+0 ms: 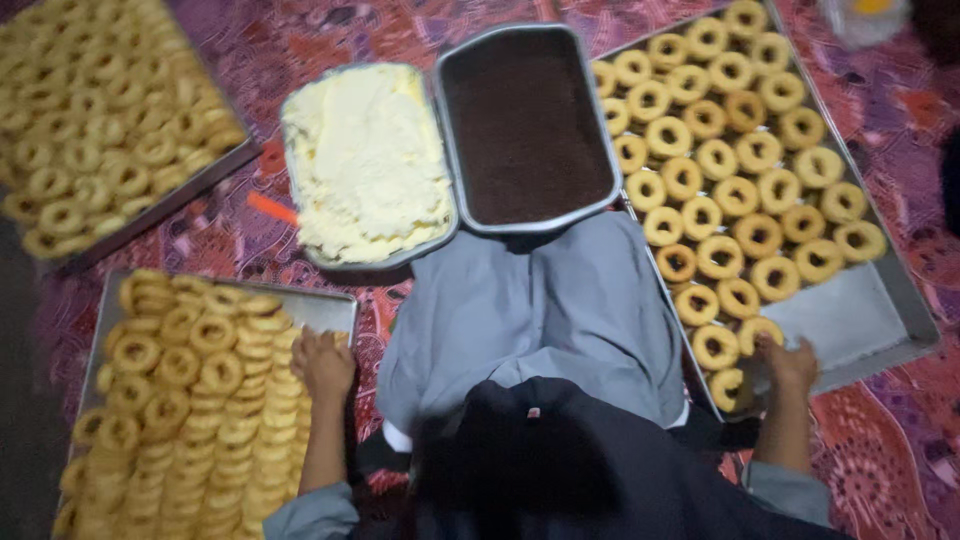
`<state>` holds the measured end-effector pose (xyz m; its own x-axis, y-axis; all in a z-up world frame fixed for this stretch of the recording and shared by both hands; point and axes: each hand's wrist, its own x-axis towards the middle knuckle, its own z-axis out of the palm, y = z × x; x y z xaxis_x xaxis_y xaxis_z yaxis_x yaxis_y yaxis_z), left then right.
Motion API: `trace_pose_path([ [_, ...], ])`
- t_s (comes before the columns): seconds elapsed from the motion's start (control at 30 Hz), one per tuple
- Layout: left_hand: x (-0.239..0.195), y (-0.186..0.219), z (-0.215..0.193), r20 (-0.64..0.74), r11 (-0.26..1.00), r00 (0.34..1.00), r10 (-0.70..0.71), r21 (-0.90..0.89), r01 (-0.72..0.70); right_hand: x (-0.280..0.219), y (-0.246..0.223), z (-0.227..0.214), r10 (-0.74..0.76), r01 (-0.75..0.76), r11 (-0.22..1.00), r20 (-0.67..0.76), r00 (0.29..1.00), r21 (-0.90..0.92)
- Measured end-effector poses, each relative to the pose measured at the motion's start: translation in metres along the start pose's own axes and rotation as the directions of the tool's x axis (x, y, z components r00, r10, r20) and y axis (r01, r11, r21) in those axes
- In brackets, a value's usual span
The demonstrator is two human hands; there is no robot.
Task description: The person picks a plain donut from a tray, uses a small orange tool to scoop a white creamy filling from a container, and inserts it into the donut. The filled donut is then placed into a tray of dark crumbs and set aside on a separate tray.
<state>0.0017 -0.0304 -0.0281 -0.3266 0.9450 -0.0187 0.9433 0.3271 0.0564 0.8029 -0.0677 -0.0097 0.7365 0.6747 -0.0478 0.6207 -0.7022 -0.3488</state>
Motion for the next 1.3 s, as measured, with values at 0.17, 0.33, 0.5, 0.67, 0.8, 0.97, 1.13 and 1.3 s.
trace_pose_path([
  [0.17,0.002,-0.017,-0.010,0.135,0.998,0.989,0.057,-0.003,-0.057,0.002,-0.045,0.013,-0.158,0.204,0.976,-0.415,0.896,0.069],
  [0.33,0.033,-0.028,-0.054,0.464,0.979,0.884,0.052,0.153,-0.137,0.006,-0.128,0.028,-0.344,0.451,0.802,-0.315,0.884,0.392],
  [0.5,0.063,-0.012,-0.089,0.723,0.894,0.688,-0.058,0.345,-0.286,-0.004,-0.192,0.041,-0.560,0.632,0.736,-0.307,0.769,0.241],
  [0.67,0.078,-0.007,-0.093,0.785,0.854,0.615,-0.078,0.371,-0.365,-0.052,-0.260,0.049,-0.620,0.664,0.667,-0.243,0.746,0.336],
  [0.8,0.078,-0.007,-0.096,0.722,0.851,0.691,0.027,0.347,-0.395,-0.110,-0.322,0.039,-0.765,0.751,0.505,-0.183,0.618,0.425],
  [0.97,0.045,0.013,-0.135,0.261,0.930,0.900,0.350,0.017,-0.366,-0.210,-0.400,0.025,-0.942,0.795,0.201,-0.109,0.317,0.572],
  [1.13,-0.007,0.072,-0.191,-0.006,0.813,0.839,0.544,-0.246,-0.529,-0.280,-0.438,0.013,-0.949,0.667,-0.301,-0.147,-0.278,0.681],
  [1.3,-0.039,0.106,-0.219,-0.163,0.598,0.925,0.342,-0.722,-0.348,-0.264,-0.436,0.006,-0.994,0.401,-0.072,-0.100,0.051,0.913],
])
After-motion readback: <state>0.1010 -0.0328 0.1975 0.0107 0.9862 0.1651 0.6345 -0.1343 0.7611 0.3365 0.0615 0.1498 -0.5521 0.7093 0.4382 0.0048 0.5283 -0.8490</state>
